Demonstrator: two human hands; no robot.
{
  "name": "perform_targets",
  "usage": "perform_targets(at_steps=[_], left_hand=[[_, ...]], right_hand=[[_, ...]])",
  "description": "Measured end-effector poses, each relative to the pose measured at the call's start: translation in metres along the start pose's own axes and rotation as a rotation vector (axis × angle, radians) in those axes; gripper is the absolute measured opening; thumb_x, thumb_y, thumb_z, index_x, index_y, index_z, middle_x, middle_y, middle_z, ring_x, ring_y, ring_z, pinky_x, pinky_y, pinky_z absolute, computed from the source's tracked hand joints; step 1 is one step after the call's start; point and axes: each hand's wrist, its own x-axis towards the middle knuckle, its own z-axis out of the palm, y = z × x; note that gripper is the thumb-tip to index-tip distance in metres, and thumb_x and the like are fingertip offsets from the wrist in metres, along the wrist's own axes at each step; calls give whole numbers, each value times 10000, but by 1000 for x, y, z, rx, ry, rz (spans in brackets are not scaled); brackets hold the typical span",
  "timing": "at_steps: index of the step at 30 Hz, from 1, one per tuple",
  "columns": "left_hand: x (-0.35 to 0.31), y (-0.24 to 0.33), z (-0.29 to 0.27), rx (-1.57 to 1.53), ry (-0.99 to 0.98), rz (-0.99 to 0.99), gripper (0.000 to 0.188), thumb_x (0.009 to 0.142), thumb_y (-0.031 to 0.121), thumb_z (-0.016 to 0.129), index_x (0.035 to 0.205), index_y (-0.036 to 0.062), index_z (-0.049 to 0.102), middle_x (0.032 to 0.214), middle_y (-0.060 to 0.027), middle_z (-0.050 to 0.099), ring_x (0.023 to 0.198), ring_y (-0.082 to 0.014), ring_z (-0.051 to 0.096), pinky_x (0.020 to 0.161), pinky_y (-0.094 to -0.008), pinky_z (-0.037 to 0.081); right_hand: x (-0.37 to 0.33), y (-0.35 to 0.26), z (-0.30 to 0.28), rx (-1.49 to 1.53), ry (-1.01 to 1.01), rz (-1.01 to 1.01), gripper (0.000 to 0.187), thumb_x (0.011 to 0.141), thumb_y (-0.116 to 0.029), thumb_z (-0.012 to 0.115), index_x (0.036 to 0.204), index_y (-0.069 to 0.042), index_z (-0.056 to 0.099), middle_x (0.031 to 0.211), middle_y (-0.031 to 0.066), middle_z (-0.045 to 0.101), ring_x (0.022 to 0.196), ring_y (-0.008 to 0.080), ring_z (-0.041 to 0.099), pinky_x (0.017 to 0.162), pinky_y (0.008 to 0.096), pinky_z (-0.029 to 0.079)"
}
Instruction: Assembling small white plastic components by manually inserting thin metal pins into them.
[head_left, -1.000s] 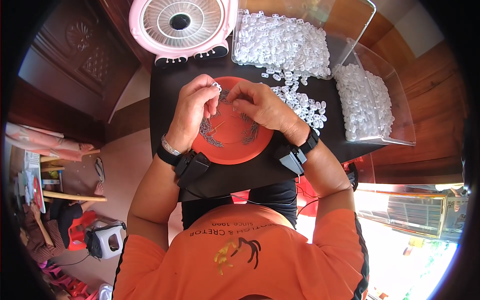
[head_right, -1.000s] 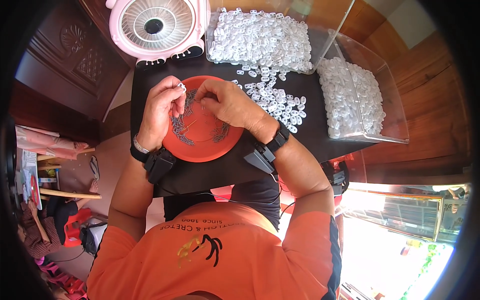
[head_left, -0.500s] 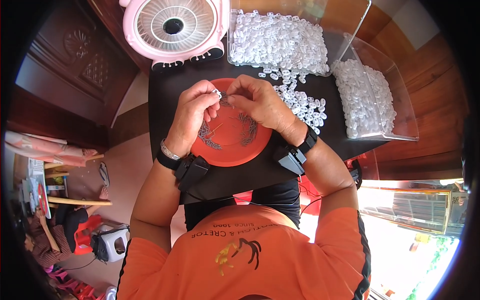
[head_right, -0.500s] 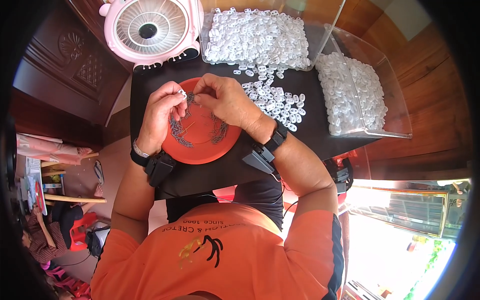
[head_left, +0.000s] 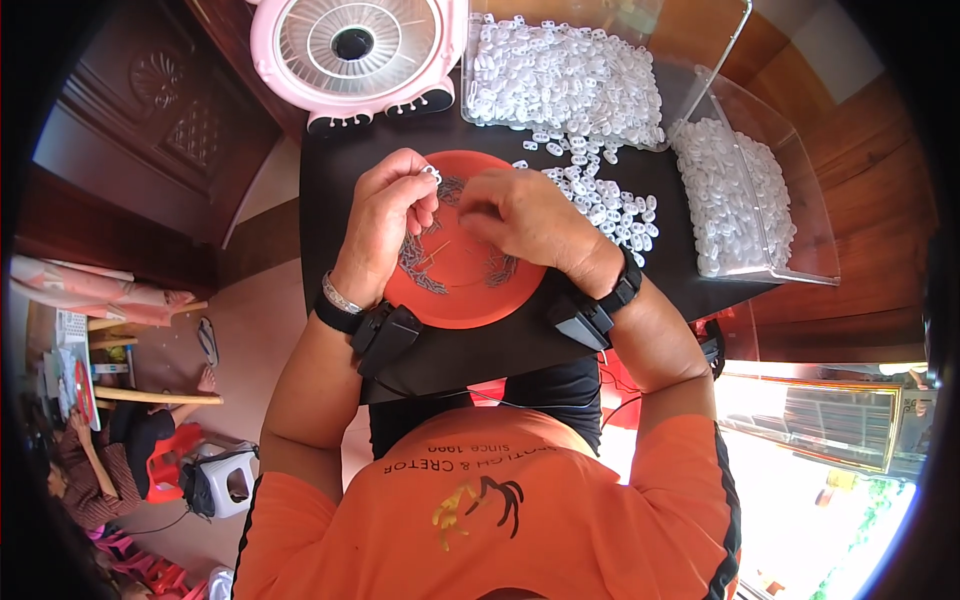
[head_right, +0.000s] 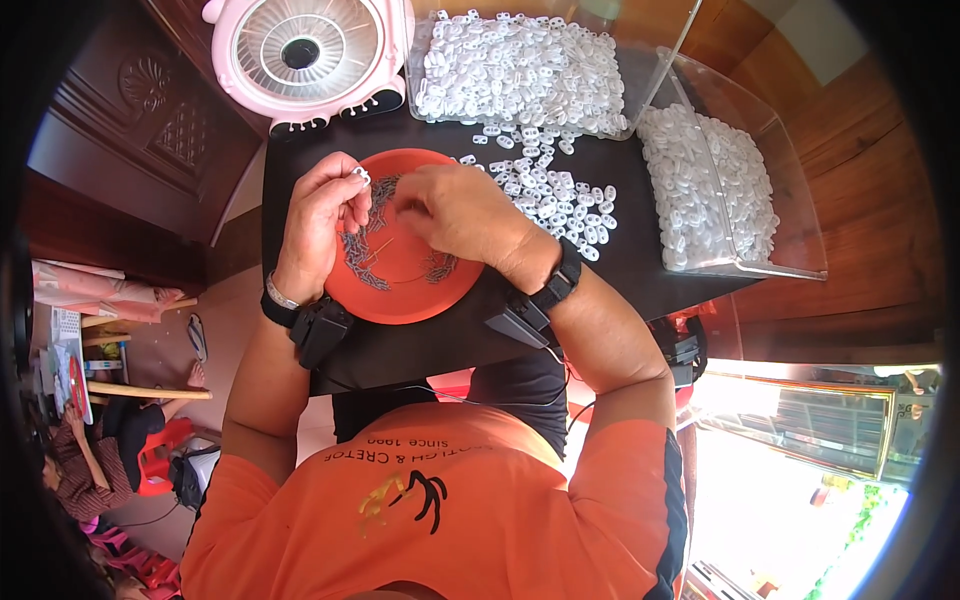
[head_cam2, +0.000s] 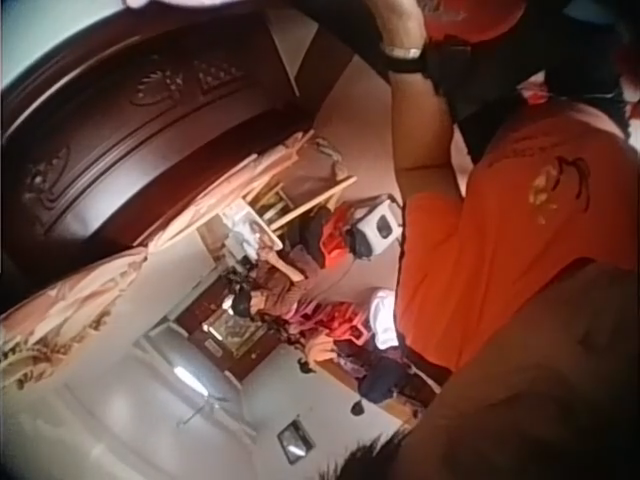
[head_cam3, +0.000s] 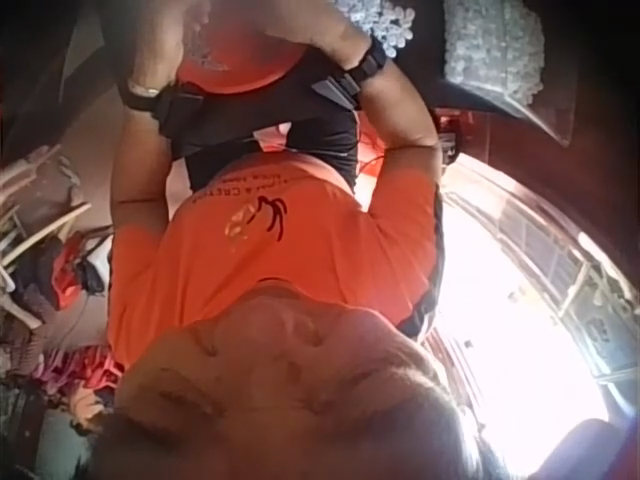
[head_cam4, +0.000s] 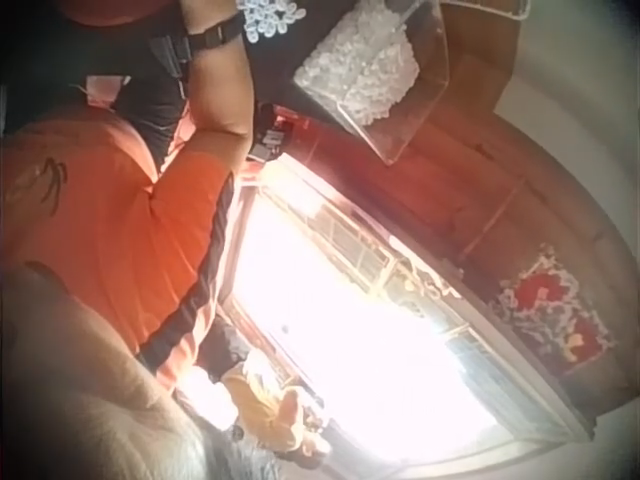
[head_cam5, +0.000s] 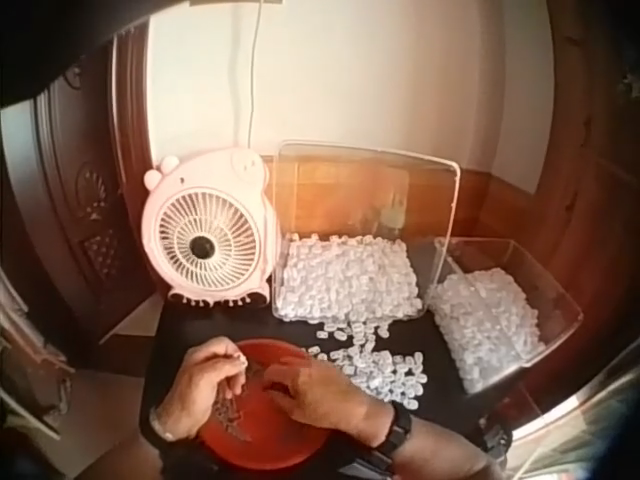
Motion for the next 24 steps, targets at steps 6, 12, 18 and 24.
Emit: perform_targets(at_steps=[6, 12, 18, 24], left_hand=[[0, 0, 1, 7, 13, 1, 137, 868, 174, 506, 786, 71, 541, 666, 8, 538, 565, -58, 483, 510, -191, 347], [3, -3, 3, 23, -5, 12, 141, 869, 181, 519, 789, 68, 545, 666, 5, 536, 569, -61, 481, 510, -194, 351], [1, -4, 5, 2, 3, 6, 133, 856, 173, 528, 776, 72, 557, 648, 15, 525, 564, -51, 469, 518, -189, 356], [-2, -4, 6, 13, -8, 32, 149, 871, 184, 516, 789, 63, 543, 653, 2, 538, 562, -60, 483, 509, -189, 351]], right_hand=[[-7, -6, 12, -198, -171, -25, 127, 738, -145, 621, 834, -67, 595, 807, 106, 615, 779, 319, 609, 663, 424, 475], [-9, -12, 20, -304, -181, -7, 136, 757, -82, 563, 874, -14, 564, 821, 136, 595, 810, 326, 602, 695, 423, 481], [-4, -10, 8, -63, -18, -42, 139, 765, -58, 570, 893, -6, 563, 849, 155, 612, 826, 339, 605, 710, 404, 487], [0, -3, 0, 582, 21, 248, 136, 898, -36, 544, 1015, -1, 606, 840, 7, 622, 743, 67, 564, 673, 228, 478]])
